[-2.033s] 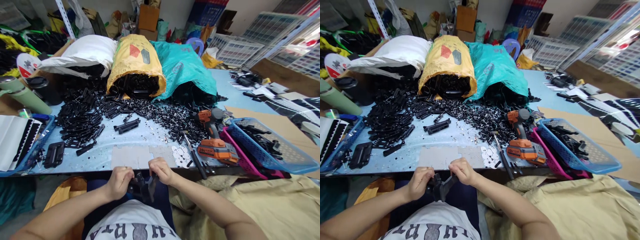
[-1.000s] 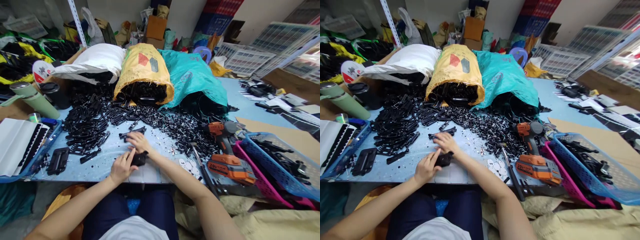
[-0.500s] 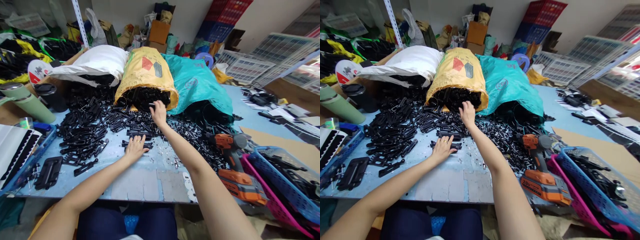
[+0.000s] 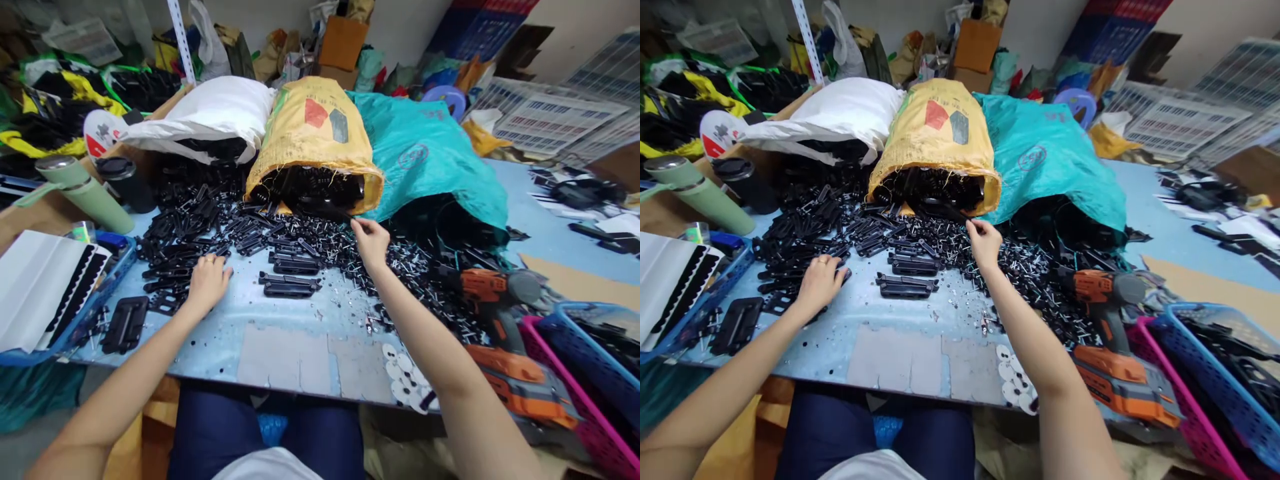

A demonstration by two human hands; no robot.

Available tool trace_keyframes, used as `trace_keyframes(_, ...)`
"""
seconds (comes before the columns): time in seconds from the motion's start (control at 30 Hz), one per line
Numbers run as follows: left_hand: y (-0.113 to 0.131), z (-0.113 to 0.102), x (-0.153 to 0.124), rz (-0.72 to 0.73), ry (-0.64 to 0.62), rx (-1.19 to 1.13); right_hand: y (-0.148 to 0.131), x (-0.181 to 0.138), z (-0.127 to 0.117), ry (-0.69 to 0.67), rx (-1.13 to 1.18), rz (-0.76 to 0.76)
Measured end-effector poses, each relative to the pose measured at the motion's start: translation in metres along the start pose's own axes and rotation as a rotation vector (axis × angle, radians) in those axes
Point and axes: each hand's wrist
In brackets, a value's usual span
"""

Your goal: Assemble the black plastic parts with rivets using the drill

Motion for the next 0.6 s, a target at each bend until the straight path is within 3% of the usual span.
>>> trace_keyframes(0.17, -0.004, 0.003, 0.025, -0.058, -0.165, 0.154, -0.009, -0.148, -0.071, -0.383, 0.158, -0.019)
trace_keyframes(0.27, -0.004, 0.003, 0.028, -0.079, -0.207, 0.176, -0.007, -0.207, -0.100, -0.562, 0.105, -0.086)
trace_keyframes(0.4, -0.009, -0.005, 0.028, -0.048, -0.208, 0.051, -0.010, -0.237, -0.111, -0.682, -0.039, -0.223)
trace_keyframes(0.5, -0.005, -0.018, 0.024, -0.044, -0.171, 0.006, -0.027, -0.245, -0.095, -0.699, -0.144, -0.277)
trace_keyframes(0.6, 0.013, -0.032, 0.005, -0.007, -0.142, 0.005, -0.044, -0.251, -0.071, -0.650, -0.073, -0.210)
Point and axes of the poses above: each hand's wrist, its own x-axis towards the middle knuckle, its own z-axis out of the palm, y = z × x, and after that the axes turned 1 degree about -z, right-handed
